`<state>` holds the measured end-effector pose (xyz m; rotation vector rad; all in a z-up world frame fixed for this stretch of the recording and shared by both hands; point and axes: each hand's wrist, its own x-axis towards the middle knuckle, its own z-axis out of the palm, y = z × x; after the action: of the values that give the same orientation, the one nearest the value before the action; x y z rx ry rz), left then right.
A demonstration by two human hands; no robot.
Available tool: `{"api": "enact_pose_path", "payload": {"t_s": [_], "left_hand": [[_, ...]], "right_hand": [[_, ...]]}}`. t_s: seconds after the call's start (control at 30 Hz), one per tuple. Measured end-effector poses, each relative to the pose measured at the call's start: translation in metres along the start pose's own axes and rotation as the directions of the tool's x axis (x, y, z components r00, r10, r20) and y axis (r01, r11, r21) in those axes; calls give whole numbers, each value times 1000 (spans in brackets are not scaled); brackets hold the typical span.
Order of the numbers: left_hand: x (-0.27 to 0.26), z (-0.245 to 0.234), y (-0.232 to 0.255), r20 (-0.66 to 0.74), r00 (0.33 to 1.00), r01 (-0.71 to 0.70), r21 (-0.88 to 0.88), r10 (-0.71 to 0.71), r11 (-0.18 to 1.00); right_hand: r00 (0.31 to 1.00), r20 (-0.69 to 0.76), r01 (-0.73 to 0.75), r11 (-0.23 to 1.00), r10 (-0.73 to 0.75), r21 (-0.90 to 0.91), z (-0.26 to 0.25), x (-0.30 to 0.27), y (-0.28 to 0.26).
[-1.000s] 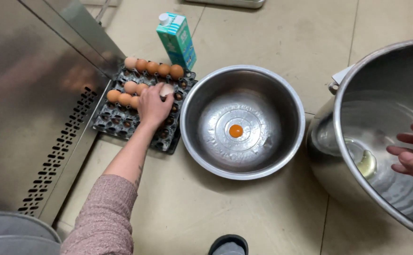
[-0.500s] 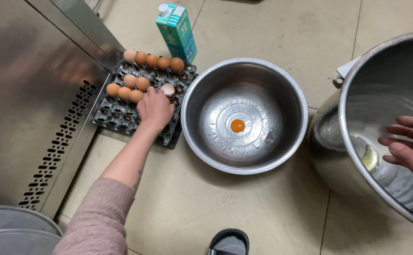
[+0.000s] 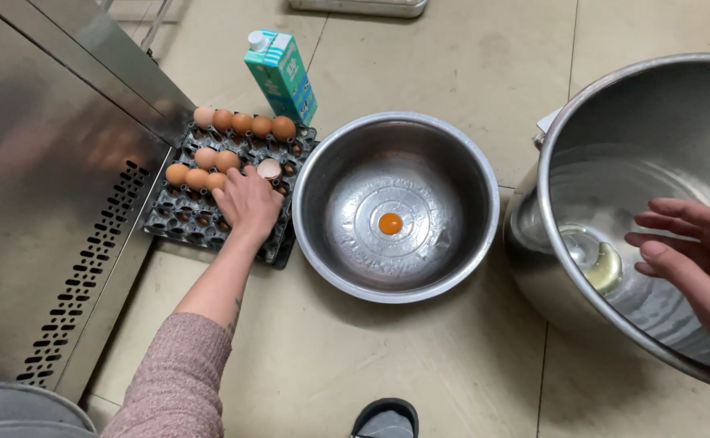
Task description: Rinsing a large mixing bowl and then cracking multiple eggs to separate yolks from whites.
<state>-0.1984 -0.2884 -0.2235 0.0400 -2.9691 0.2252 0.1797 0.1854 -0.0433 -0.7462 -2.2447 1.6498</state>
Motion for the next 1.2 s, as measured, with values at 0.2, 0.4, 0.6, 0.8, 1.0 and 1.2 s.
{"api": "enact_pose_path", "payload": {"t_s": [0.2, 0.4, 0.6, 0.8, 1.0, 1.2], "left_hand": [[-15, -61, -18, 36, 996, -52, -536, 84, 843], [-42, -125, 37, -48, 962, -79, -991, 269, 104], [-130, -227, 131, -10, 706, 345, -868, 708, -357], [-184, -282, 178, 47, 496, 557, -783, 867, -276], [-206, -289, 199, -70, 475, 285, -931, 877, -229], [-224, -294, 209, -460, 377, -535, -817, 804, -216]], "right_hand": [[1000, 9, -11, 1000, 11, -6, -5, 1, 4], [994, -13, -109, 993, 109, 47, 4, -3, -14], [983, 75, -167, 986, 166, 3, 1, -9, -21], [978, 121, -164, 984, 171, -63, -9, -19, -18], [909, 299, -181, 922, 290, -342, -18, -30, -33], [860, 480, 54, 906, 172, -420, -22, -31, -25]]}}
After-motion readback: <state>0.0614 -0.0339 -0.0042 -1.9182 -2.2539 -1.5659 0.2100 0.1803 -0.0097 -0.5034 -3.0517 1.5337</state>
